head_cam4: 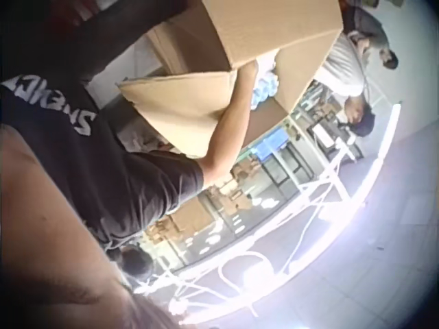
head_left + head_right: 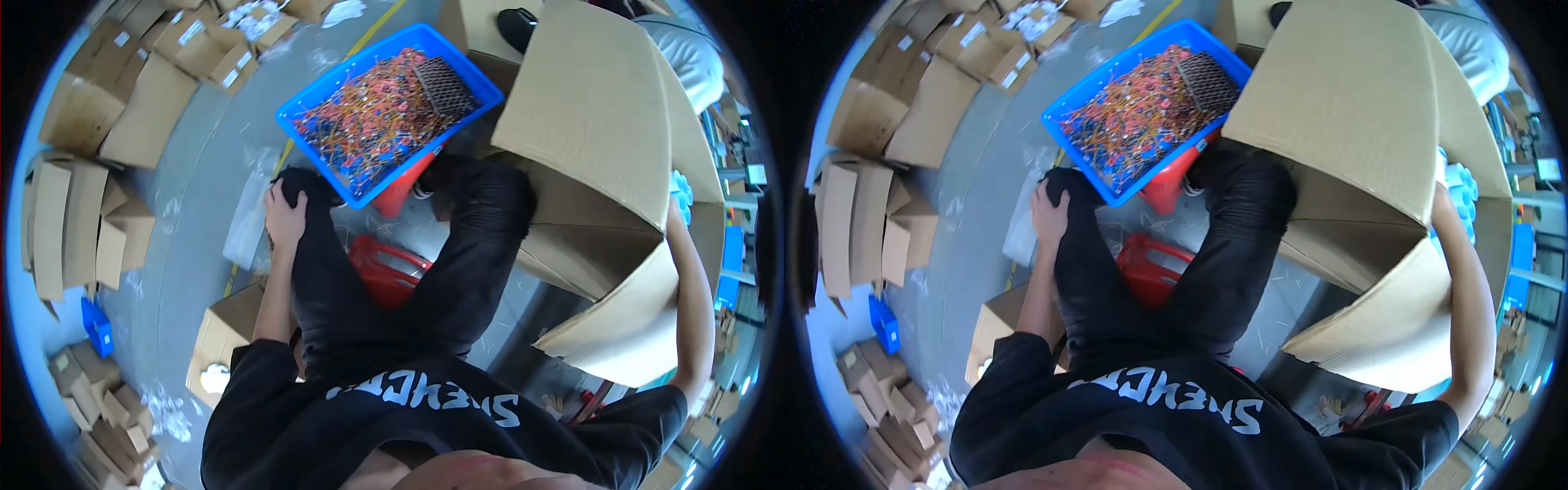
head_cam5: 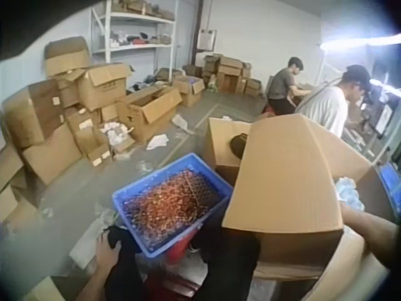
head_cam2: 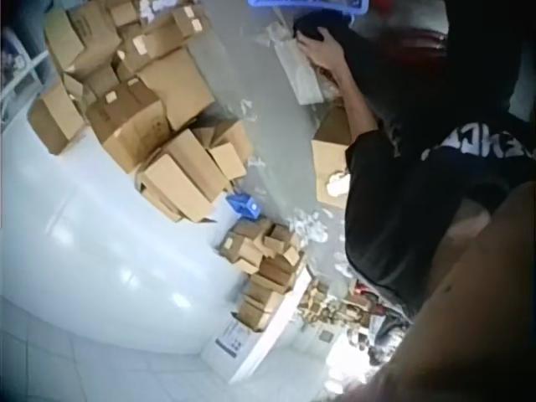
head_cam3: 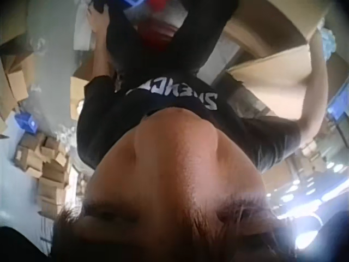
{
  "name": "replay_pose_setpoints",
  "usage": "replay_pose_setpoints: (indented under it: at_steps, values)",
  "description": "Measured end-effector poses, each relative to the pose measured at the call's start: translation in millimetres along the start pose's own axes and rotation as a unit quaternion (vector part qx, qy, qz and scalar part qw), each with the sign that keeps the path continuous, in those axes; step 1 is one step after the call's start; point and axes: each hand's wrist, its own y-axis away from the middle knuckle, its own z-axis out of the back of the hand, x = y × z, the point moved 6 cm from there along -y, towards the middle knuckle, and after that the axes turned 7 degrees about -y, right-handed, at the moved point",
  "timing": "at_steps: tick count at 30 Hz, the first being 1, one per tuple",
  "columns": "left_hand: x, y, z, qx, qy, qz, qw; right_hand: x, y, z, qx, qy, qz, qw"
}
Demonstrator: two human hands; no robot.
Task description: Assembling small electronic or plastic components by placing colorful parts into blue cups and packing them into a large cardboard box.
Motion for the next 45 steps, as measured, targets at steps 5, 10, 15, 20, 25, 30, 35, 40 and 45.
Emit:
replay_pose_setpoints:
  at_steps: [5,10,15,20,25,30,35,40,45]
  values:
    - [-7.8,-1.2,-3.8,-0.034,0.007,-0.001,0.999,-18.1,0.3,-15.8,0.001,0.025,-0.002,1.0]
    - [-9.5,-2.1,-2.8,-0.02,0.011,0.013,1.0,-10.9,1.6,-9.7,-0.017,0.056,-0.004,0.998]
    - [-6.6,-6.8,-7.8,0.009,-0.004,0.013,1.0,2.8,21.7,6.3,-0.054,0.094,-0.024,0.994]
    - [16.1,-17.2,-9.9,0.0,-0.075,0.05,0.996,25.8,49.8,18.8,-0.083,0.132,-0.048,0.987]
    - [24.4,-33.0,28.2,0.036,-0.086,0.019,0.995,32.5,78.6,46.0,-0.098,0.181,-0.072,0.976]
    - [-35.4,-13.5,101.2,-0.021,-0.054,-0.03,0.998,28.5,101.8,40.2,-0.108,0.201,-0.113,0.967]
    - [-76.9,13.0,135.3,-0.115,-0.011,-0.077,0.99,25.9,97.1,44.9,-0.121,0.221,-0.138,0.958]
    - [-80.2,18.2,139.1,-0.148,0.041,-0.084,0.985,12.0,73.2,83.4,-0.135,0.264,-0.141,0.945]
    - [-65.3,23.0,130.2,-0.161,0.068,-0.093,0.98,6.8,-6.2,111.7,-0.154,0.296,-0.094,0.938]
